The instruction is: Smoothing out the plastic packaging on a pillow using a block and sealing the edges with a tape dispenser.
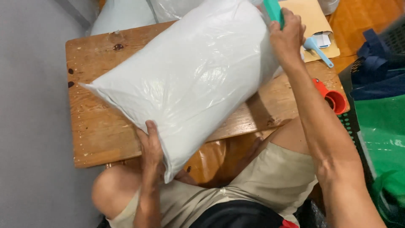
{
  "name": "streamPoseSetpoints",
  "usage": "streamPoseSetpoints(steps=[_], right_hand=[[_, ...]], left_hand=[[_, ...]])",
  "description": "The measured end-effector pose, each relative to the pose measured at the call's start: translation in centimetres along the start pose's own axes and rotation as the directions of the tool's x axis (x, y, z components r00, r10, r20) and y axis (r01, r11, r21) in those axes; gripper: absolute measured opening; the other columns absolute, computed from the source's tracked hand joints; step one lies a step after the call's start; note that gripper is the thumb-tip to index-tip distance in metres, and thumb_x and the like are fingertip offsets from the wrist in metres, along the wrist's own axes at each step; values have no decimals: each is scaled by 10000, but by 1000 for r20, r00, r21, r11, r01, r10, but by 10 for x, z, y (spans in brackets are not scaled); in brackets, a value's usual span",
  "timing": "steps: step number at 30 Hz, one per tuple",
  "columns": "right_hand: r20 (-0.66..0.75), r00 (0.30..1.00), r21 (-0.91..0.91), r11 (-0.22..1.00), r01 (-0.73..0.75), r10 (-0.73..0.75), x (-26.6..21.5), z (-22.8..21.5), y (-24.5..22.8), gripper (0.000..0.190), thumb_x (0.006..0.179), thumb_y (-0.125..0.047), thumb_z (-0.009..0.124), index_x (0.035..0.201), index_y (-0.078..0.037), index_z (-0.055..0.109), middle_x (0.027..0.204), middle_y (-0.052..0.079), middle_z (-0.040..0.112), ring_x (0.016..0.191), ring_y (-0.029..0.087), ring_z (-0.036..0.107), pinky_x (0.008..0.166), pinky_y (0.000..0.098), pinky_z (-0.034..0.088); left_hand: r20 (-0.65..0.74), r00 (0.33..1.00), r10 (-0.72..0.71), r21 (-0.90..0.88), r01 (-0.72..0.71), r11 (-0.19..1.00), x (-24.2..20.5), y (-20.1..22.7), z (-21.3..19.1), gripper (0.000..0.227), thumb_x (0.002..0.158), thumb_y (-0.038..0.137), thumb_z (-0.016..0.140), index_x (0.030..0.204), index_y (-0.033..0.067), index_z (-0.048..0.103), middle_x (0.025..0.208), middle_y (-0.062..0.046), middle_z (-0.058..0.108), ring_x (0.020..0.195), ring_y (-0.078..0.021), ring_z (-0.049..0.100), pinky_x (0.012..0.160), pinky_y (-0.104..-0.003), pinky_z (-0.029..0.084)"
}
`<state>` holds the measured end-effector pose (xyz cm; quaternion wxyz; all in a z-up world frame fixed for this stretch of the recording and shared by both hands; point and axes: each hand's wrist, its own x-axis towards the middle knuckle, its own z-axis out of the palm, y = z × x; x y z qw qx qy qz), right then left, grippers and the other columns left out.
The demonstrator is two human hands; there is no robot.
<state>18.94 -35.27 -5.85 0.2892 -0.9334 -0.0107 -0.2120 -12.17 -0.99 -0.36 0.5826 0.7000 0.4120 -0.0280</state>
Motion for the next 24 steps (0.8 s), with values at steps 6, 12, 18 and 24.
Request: streamPoseSetpoints(steps=[6,12,18,24], right_hand=[[-50,836,40,835,549,-547,-114,-13,-136,458,968,-226,700,1384,-44,638,1054,193,576,912,433,558,750,571,425],[89,464,236,471,850,-881,-295,-16,-227,365,949,-148,558,1293,-44,620,1053,156,551,854,307,525,816,445,382],[34,646,104,645,757,-763,-199,-32,-181,338,994,-158,513,1299,-89,643,959,104,600,789,333,605,689,447,445],[20,995,12,995,-98,98,-46,-15,-27,490,1004,-202,570,1461,-43,493,1192,213,552,1163,448,515,958,628,369]], left_hand=[[-11,973,231,-552,-198,810,-34,-36,49,821,1028,651,106,1601,78,241,1662,-166,223,1510,-279,284,1286,-429,110],[118,980,-160,-977,143,160,-1,-96,43,782,929,804,315,1214,131,595,1329,-60,641,1129,-215,583,1134,-395,401],[-3,994,109,-942,-39,335,39,-133,62,701,953,699,469,1446,205,526,1543,-52,501,1373,-250,493,1250,-474,296],[-45,976,213,-831,-155,534,10,-104,63,895,837,422,658,1565,78,266,1519,-153,481,1321,-263,520,1154,-406,407]])
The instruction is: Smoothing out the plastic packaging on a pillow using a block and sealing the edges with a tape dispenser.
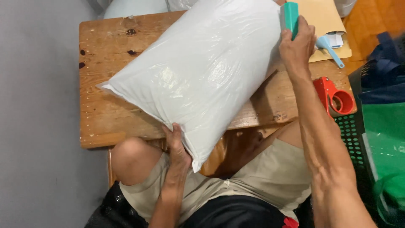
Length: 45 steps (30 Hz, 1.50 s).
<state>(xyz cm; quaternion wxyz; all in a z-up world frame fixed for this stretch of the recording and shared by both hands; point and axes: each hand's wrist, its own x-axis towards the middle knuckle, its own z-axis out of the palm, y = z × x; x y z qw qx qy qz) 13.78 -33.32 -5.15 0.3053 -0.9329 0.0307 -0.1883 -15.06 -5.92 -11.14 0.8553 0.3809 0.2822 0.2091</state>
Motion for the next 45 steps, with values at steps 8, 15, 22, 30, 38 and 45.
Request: streamPoseSetpoints(steps=[8,15,22,30,38,45], right_hand=[[-19,535,240,516,823,-845,-252,-26,-105,391,970,-248,598,1314,-71,656,1094,147,610,911,309,599,827,440,398],[-128,928,294,880,372,-350,-100,-11,6,529,936,30,671,1417,143,481,1259,424,526,1155,639,516,971,659,436],[-82,826,351,759,548,-558,-196,-17,-65,446,920,-229,722,1302,-20,625,1169,186,549,1046,402,583,954,506,405],[-76,953,343,890,302,-294,-121,-20,-9,497,880,-9,704,1327,20,487,1120,286,507,1050,570,531,867,610,448],[57,995,468,878,-99,81,-70,-5,30,469,848,34,693,1236,-45,441,1156,244,583,1068,441,643,809,472,621],[310,753,676,692,255,-581,-315,8,-50,460,789,-18,680,1234,-39,564,1067,150,540,990,406,628,876,477,546]], left_hand=[[-1,1000,7,170,-7,985,-25,26,39,837,1013,549,512,1623,145,106,1661,-176,191,1500,-300,297,1262,-517,134],[46,988,146,323,-153,934,-23,10,27,721,1021,398,598,1602,163,242,1628,-150,300,1410,-240,380,1237,-501,235],[90,980,178,293,-197,936,-21,29,47,739,1038,411,571,1624,182,186,1667,-156,232,1421,-262,399,1232,-527,260],[39,992,123,280,-129,951,-26,35,48,740,1028,412,601,1611,150,228,1618,-155,332,1396,-260,443,1229,-511,281],[58,995,84,243,-96,965,-30,41,52,792,970,440,582,1599,121,222,1619,-133,345,1413,-258,427,1218,-458,310],[47,993,104,278,-113,954,-23,37,50,676,1052,454,561,1594,170,273,1603,-116,361,1380,-249,455,1239,-503,274]])
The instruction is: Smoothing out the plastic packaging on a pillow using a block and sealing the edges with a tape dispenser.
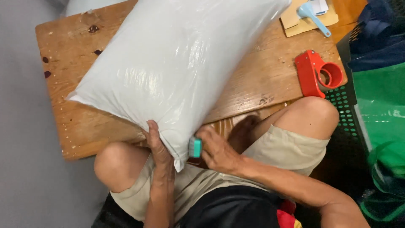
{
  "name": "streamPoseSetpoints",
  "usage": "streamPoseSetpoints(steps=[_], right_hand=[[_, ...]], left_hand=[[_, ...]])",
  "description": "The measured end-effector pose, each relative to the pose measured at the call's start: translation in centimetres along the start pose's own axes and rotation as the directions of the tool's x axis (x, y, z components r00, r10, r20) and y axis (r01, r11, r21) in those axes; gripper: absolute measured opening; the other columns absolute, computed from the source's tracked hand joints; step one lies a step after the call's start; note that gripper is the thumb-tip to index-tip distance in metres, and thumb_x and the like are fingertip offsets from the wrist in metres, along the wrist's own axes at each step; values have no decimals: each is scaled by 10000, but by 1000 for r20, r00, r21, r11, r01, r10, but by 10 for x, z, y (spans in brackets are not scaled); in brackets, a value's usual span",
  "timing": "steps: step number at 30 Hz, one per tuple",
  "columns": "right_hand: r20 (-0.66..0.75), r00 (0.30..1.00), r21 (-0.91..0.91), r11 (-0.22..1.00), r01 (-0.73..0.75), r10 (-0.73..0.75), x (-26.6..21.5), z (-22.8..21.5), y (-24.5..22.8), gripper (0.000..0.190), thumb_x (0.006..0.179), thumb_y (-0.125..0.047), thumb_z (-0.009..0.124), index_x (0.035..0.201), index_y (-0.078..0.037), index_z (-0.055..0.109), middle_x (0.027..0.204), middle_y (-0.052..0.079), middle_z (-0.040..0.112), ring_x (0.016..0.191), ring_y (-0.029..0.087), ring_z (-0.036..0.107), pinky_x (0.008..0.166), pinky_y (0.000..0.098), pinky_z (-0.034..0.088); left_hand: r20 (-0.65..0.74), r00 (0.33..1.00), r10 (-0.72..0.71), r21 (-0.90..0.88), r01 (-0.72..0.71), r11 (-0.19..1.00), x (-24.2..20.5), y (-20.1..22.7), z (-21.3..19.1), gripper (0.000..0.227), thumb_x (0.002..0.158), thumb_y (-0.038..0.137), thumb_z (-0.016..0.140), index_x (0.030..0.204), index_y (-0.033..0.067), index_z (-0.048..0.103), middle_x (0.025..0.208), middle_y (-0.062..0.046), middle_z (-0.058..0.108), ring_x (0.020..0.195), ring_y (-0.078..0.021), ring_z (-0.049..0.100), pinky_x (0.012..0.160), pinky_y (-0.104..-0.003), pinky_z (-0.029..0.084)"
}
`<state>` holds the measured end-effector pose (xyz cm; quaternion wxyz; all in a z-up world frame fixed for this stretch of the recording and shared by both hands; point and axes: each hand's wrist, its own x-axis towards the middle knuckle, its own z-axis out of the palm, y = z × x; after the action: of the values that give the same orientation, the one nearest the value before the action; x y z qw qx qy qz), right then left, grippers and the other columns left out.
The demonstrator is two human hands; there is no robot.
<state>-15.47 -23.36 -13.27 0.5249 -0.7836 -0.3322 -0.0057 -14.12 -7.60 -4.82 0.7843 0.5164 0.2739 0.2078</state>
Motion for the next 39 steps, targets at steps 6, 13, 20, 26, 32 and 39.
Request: streamPoseSetpoints(steps=[6,13,20,26,32,39], right_hand=[[-306,943,-324,946,27,-132,22,-75,-15,524,849,-43,711,1337,55,548,1189,232,559,1082,442,594,962,499,515],[-342,935,-272,962,3,-99,74,-89,0,614,940,-63,702,1494,53,465,1126,311,496,1061,558,599,831,561,564],[61,917,-498,784,371,-394,61,-65,-19,505,946,-217,557,1397,7,598,1135,248,609,938,405,607,812,495,478],[-414,910,-485,846,-222,2,175,-153,48,492,1078,-136,572,1526,-26,399,1219,201,512,1057,307,593,882,429,619],[87,869,-640,641,423,-487,121,-51,-41,428,973,-203,515,1370,-105,641,1095,183,592,893,337,596,807,451,456],[14,857,-873,412,261,-515,205,-124,35,518,879,-218,683,1396,-176,686,1108,144,614,912,306,583,742,435,402]], left_hand=[[-5,1000,7,-34,-7,999,9,-20,-17,755,1039,420,603,1617,137,207,1631,-148,283,1419,-270,383,1253,-513,230],[-5,999,-36,-18,36,999,-13,-17,-1,833,1027,426,591,1634,95,125,1667,-169,180,1468,-297,297,1265,-521,178],[-48,987,-152,41,154,987,-8,11,-13,948,976,513,629,1587,-12,129,1629,-290,168,1502,-369,268,1255,-533,187],[-107,990,-95,-114,82,990,27,16,-16,906,820,542,620,1546,80,336,1564,-127,458,1413,-267,471,1204,-401,385],[-140,986,-95,-185,68,980,29,-9,-26,691,943,375,732,1448,37,402,1404,-172,521,1257,-249,537,1117,-449,449],[-155,987,36,-38,-42,998,9,-11,-9,900,805,208,885,1474,-14,325,1498,-206,388,1409,-243,353,1234,-473,278]])
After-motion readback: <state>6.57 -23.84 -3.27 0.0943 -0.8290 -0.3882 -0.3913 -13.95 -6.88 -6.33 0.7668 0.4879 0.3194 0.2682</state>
